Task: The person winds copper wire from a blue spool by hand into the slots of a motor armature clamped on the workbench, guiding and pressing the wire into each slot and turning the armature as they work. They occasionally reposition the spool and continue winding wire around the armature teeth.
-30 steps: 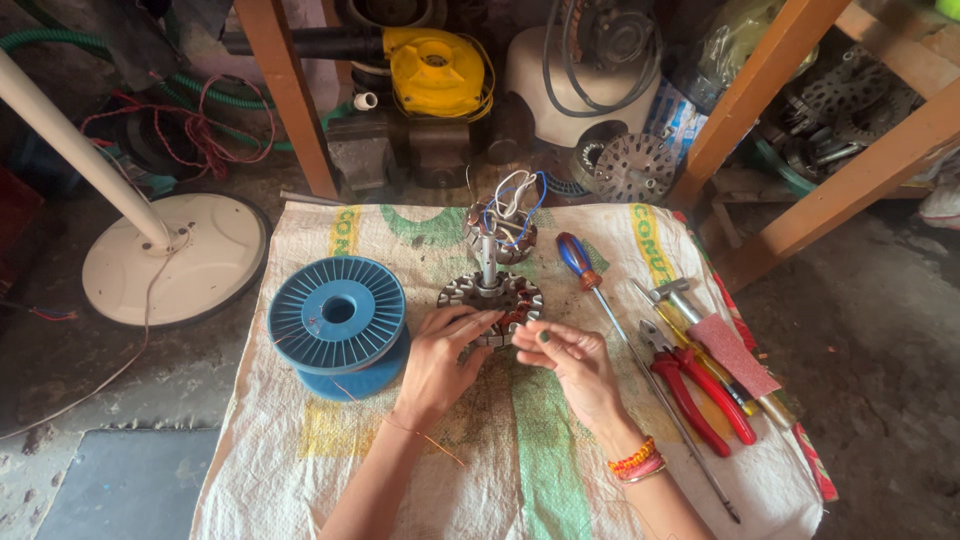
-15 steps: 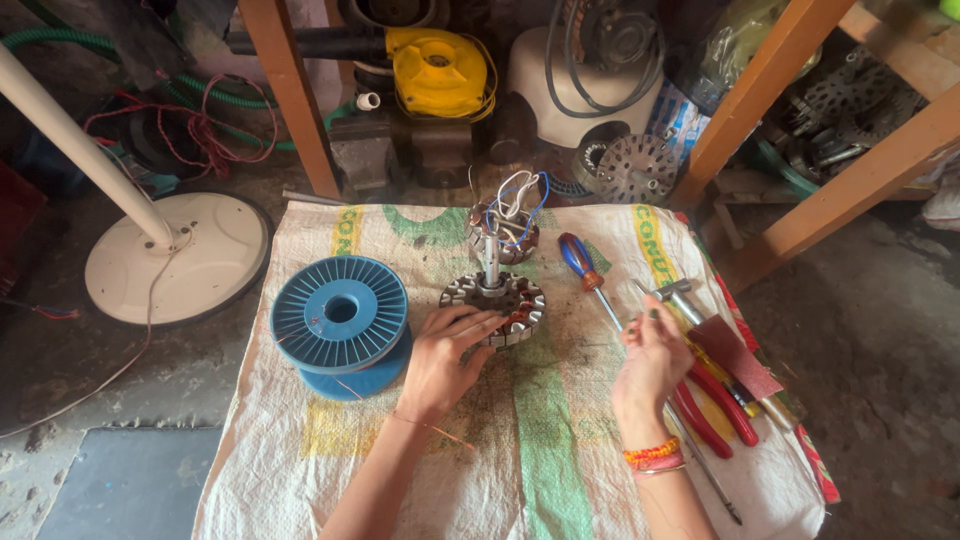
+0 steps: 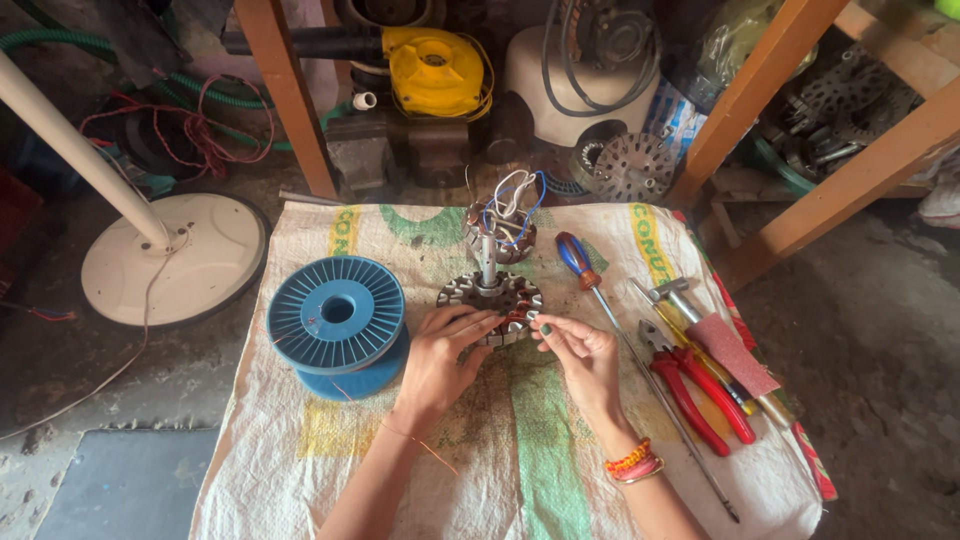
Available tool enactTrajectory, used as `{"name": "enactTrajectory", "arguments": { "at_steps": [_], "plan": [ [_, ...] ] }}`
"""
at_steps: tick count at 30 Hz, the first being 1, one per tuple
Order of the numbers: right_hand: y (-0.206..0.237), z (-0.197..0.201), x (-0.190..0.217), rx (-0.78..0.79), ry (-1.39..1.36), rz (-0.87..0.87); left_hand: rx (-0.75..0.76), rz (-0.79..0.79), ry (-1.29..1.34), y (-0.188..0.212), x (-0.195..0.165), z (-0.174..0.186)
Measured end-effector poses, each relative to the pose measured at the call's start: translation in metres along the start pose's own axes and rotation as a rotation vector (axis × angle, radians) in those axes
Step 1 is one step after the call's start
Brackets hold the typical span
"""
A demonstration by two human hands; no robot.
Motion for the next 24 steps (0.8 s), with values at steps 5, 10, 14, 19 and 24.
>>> {"name": "enactTrajectory", "arguments": {
  "at_steps": [5, 10, 14, 19, 24],
  "plan": [
    [0.007, -0.005, 0.003, 0.159, -0.118, -0.022, 0.006, 0.011, 0.004, -0.001, -0.001, 0.001],
    [0.008, -0.001, 0.005, 0.237, -0.191, -0.097, -0.005, 0.009, 0.008, -0.001, -0.001, 0.001],
    [0.004, 0.008, -0.002, 0.207, -0.121, -0.130, 0.012, 0.011, 0.004, 0.001, 0.002, 0.000],
    [0.010, 0.001, -0.010, 0.427, -0.049, -0.185, 0.010, 0.017, -0.019, 0.003, 0.006, -0.005],
    [0.003, 0.013, -0.006, -0.047, 0.179, -0.192, -0.006, 0.012, -0.015, 0.004, 0.006, -0.006]
  ]
}}
Point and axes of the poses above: each hand's wrist, its own y-axis away from the middle knuckle, its own z-axis out of the back of the hand, x = y × z, the point moved 2 cm from there along -y, towards the middle knuckle, and after that the axes turned 13 degrees about -x, right-handed, at the moved point
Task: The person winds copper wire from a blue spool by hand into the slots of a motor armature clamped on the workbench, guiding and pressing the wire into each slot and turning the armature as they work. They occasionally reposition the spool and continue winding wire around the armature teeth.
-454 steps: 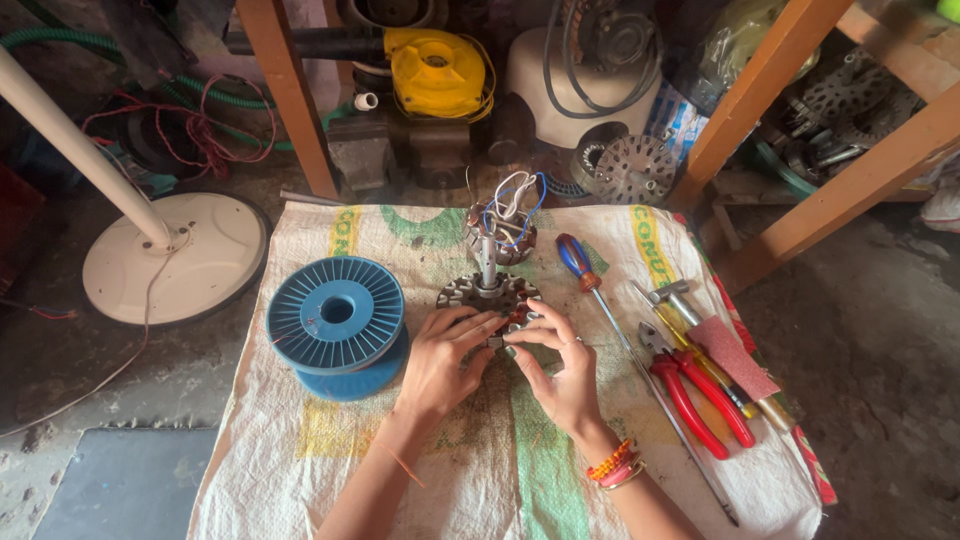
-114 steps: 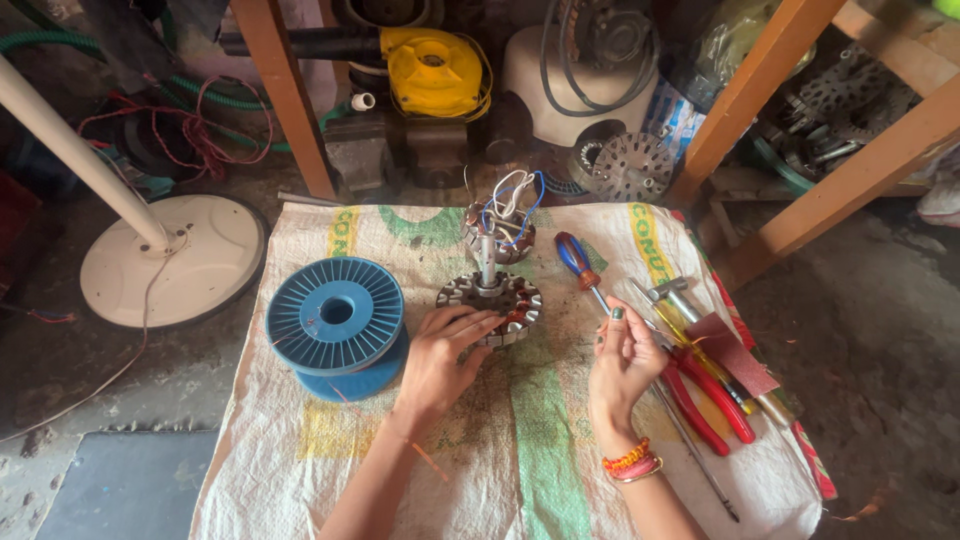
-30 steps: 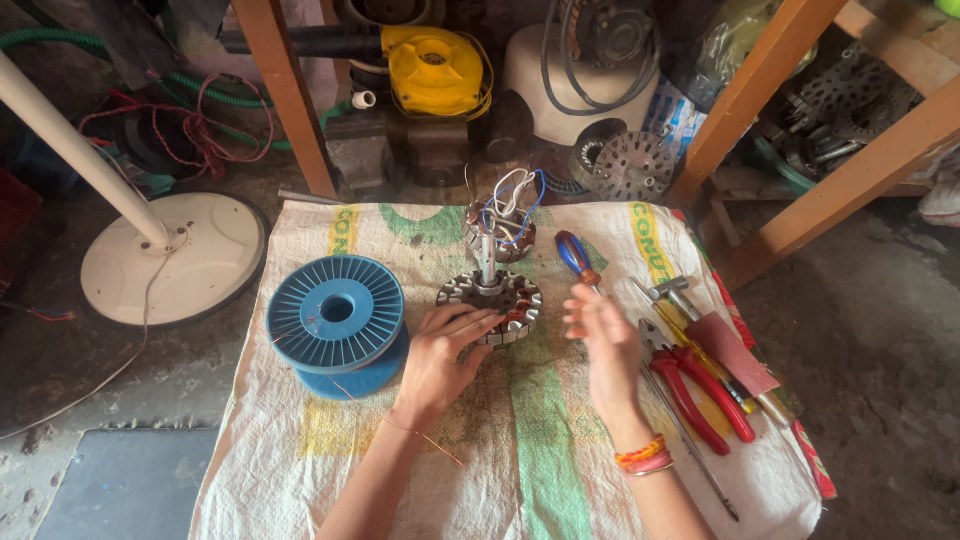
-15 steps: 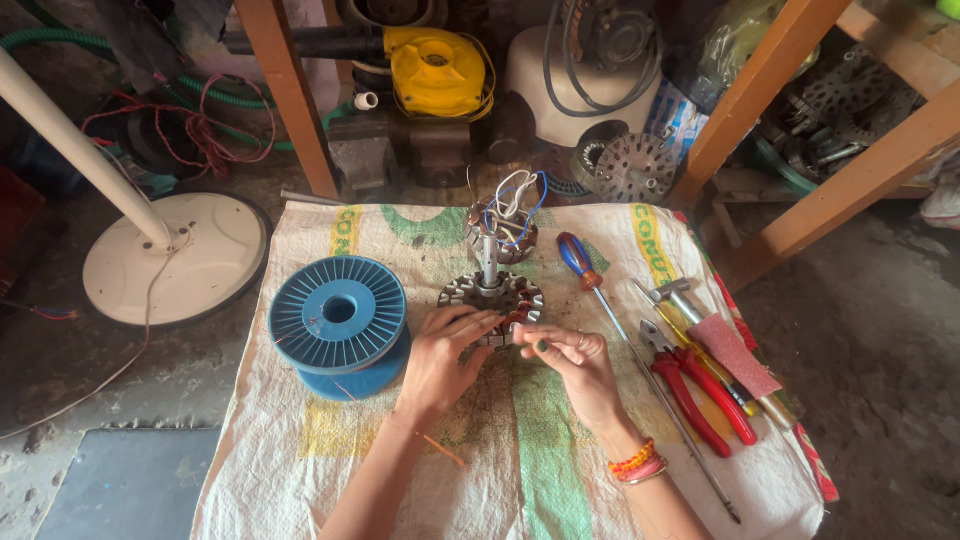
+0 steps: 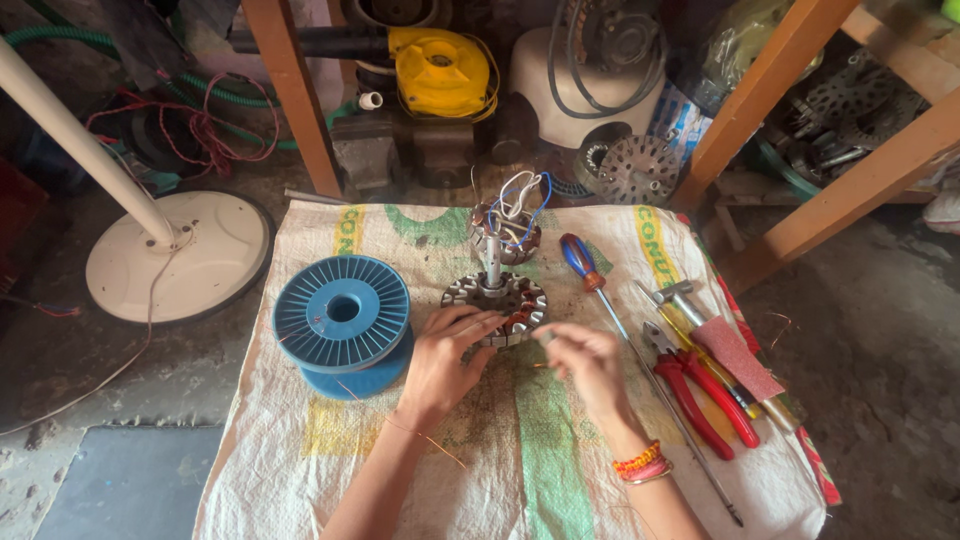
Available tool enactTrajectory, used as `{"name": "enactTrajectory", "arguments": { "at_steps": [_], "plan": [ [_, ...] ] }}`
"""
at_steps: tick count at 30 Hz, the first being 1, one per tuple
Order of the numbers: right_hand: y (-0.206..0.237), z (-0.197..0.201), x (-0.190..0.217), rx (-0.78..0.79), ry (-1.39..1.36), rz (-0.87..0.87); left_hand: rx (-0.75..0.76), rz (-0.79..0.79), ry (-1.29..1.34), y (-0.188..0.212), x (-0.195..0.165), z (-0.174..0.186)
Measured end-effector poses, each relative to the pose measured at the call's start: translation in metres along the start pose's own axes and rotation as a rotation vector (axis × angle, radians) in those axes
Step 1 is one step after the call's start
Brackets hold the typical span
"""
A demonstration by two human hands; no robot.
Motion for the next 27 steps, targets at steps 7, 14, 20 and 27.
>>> {"name": "enactTrajectory", "arguments": {
  "at_steps": [7, 14, 20, 27],
  "plan": [
    [-0.011, 0.028, 0.021, -0.466, -0.319, 0.189, 0.002, -0.002, 0.029, -0.003, -0.005, 0.006],
    [-0.002, 0.000, 0.026, -0.148, -0.015, 0.123, 0.009, -0.012, 0.032, -0.005, -0.008, 0.009],
    [-0.003, -0.007, 0.013, -0.006, -0.080, 0.142, 0.000, 0.010, 0.015, -0.004, -0.007, 0.007],
    [-0.003, -0.007, 0.008, 0.180, -0.355, 0.072, 0.003, 0.001, 0.008, -0.001, -0.004, 0.003]
  ]
}}
Point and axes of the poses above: each hand's wrist, its own y-axis away from the middle knuckle, its own z-axis out of the back of the hand, x = y × z, the point moved 2 cm from there along -y, towards the middle knuckle, and after that the axes turned 13 degrees about -x, right-handed, at the moved point
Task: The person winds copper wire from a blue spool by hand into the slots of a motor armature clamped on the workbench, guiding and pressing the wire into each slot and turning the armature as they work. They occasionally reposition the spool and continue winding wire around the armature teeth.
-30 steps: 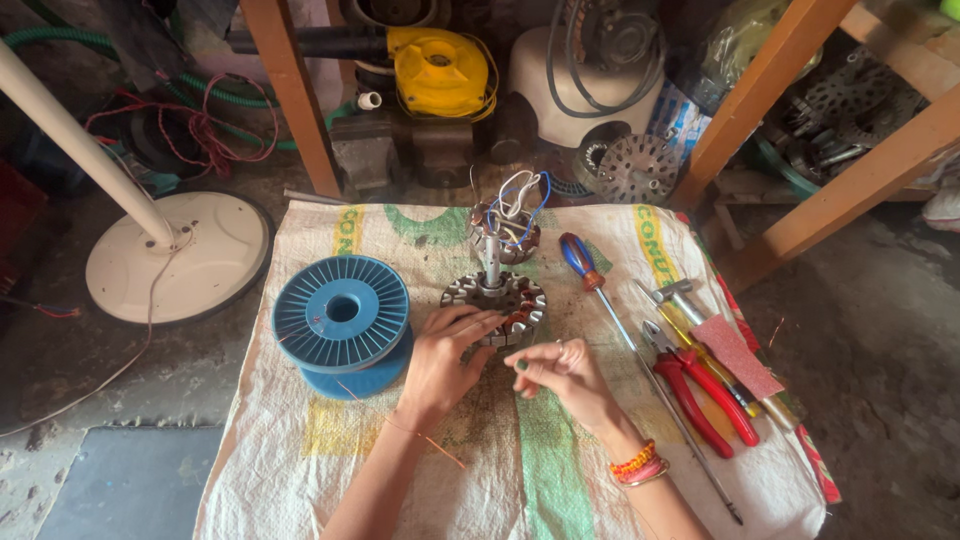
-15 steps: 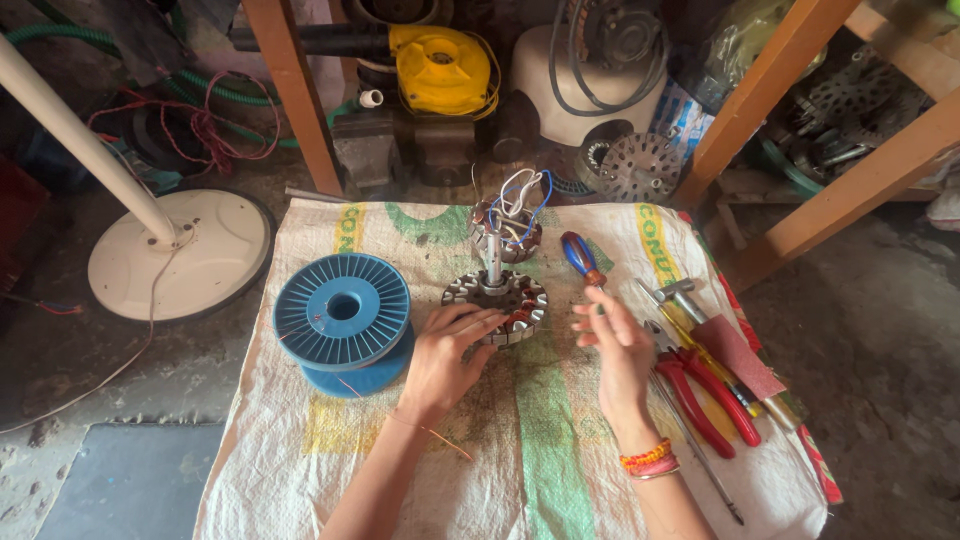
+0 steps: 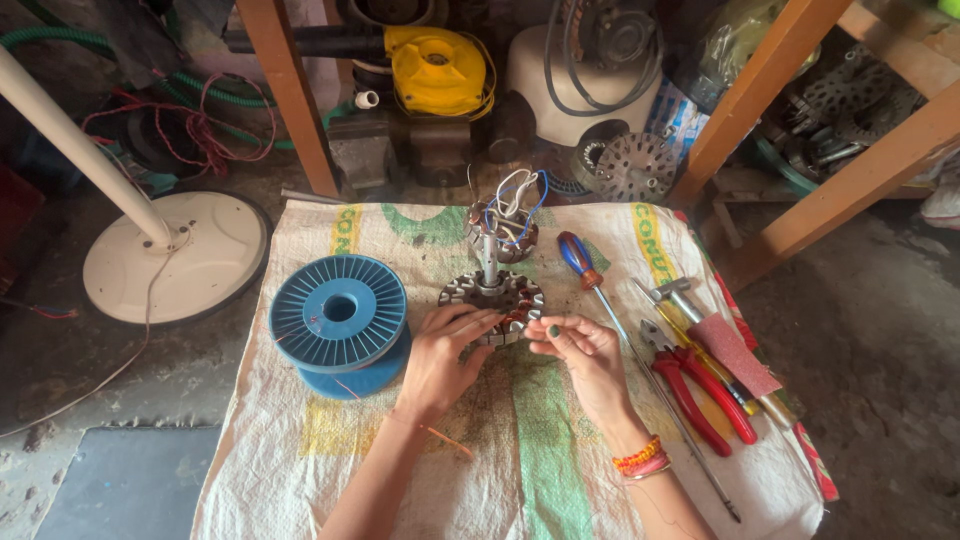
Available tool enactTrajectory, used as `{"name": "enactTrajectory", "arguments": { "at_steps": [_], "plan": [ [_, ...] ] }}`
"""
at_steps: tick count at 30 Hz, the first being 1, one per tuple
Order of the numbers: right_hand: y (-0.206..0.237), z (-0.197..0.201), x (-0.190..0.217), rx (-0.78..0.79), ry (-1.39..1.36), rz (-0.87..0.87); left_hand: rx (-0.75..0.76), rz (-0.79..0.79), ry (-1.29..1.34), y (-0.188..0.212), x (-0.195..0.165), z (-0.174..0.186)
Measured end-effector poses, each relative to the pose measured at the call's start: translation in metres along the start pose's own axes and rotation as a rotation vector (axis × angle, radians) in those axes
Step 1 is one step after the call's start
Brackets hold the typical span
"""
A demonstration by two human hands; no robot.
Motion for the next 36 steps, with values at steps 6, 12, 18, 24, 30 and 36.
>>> {"name": "enactTrajectory", "arguments": {
  "at_steps": [6, 12, 18, 24, 30, 36],
  "plan": [
    [0.004, 0.001, -0.004, 0.100, 0.018, -0.060, 0.001, -0.015, 0.002, -0.002, -0.001, 0.002],
    [-0.002, 0.023, 0.000, -0.368, 0.085, -0.013, -0.003, -0.015, 0.023, -0.003, -0.003, 0.006],
    [-0.008, 0.035, 0.015, -0.621, -0.033, 0.140, -0.006, -0.028, 0.025, -0.004, -0.003, 0.005],
    [-0.005, 0.011, 0.008, -0.224, 0.267, 0.072, -0.008, -0.005, 0.012, -0.001, -0.001, 0.003],
    [-0.001, 0.003, -0.002, -0.122, 0.291, 0.146, -0.008, -0.009, 0.000, -0.001, 0.000, 0.001],
    [0.004, -0.003, -0.002, 0.035, 0.060, 0.077, -0.001, 0.011, 0.001, 0.000, 0.000, 0.001]
  ]
}}
Point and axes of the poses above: each hand's wrist, its own y-axis away from the middle knuckle, its own z-axis out of the back of the hand, x = y × z, the point moved 2 cm from there along -y, towards the middle knuckle, and after that the axes turned 13 degrees about -x, right-handed, at the moved point
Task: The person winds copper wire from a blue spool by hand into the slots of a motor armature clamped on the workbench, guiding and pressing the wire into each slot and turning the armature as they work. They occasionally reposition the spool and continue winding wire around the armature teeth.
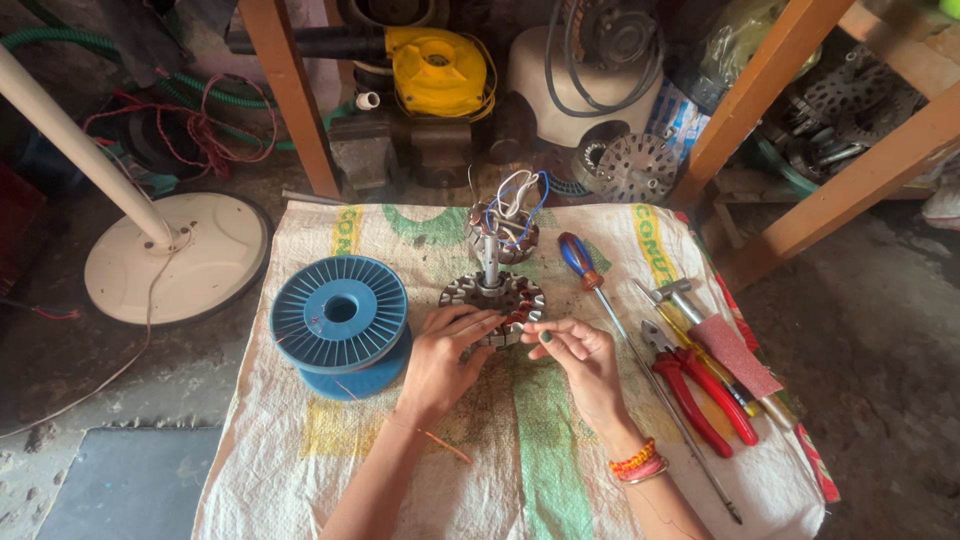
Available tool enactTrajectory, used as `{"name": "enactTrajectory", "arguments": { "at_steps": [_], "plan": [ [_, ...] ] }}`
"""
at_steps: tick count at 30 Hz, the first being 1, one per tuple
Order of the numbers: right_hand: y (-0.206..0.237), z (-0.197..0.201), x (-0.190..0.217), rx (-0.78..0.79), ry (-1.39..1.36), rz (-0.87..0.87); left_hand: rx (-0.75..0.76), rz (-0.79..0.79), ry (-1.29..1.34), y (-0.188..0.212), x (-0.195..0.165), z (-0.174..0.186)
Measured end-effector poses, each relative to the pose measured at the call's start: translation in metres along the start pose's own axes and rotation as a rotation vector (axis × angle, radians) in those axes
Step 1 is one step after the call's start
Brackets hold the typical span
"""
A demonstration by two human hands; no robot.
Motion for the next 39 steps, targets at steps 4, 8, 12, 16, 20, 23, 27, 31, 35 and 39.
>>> {"name": "enactTrajectory", "arguments": {
  "at_steps": [4, 8, 12, 16, 20, 23, 27, 31, 35, 39],
  "plan": [
    [0.003, -0.001, 0.003, 0.096, -0.006, -0.071, -0.012, -0.015, -0.004, 0.000, 0.000, -0.001],
    [0.000, 0.005, 0.002, -0.075, 0.002, -0.149, -0.012, -0.016, 0.005, 0.000, 0.000, 0.000],
    [-0.003, 0.006, -0.001, -0.094, 0.207, -0.087, -0.009, -0.015, 0.011, -0.001, -0.001, 0.001],
    [0.000, 0.001, -0.006, 0.034, 0.330, -0.102, -0.005, -0.004, 0.011, -0.001, -0.001, 0.001],
    [-0.003, 0.012, -0.003, -0.201, 0.370, -0.062, -0.008, -0.006, 0.005, -0.001, 0.000, 0.001],
    [-0.006, 0.027, 0.004, -0.481, 0.287, 0.042, -0.017, -0.002, 0.010, 0.000, 0.000, 0.000],
    [-0.006, 0.038, 0.012, -0.663, 0.134, 0.307, -0.015, -0.009, 0.014, -0.001, -0.001, 0.001],
    [-0.005, 0.030, 0.017, -0.579, 0.058, 0.291, -0.008, -0.009, 0.024, -0.001, -0.002, 0.003],
    [-0.008, 0.011, 0.019, -0.346, 0.200, 0.154, 0.006, -0.011, 0.028, -0.002, -0.002, 0.004],
    [-0.003, -0.001, 0.013, -0.188, 0.184, 0.087, -0.006, -0.006, 0.015, -0.002, -0.002, 0.003]
  ]
}}
Point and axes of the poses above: each hand's wrist, its own y-axis away from the middle knuckle, its own z-axis out of the back of the hand, x = y × z, the point moved 2 cm from there along -y, towards the middle knuckle, and after that the axes turned 13 degrees about -x, right-handed, at the moved point
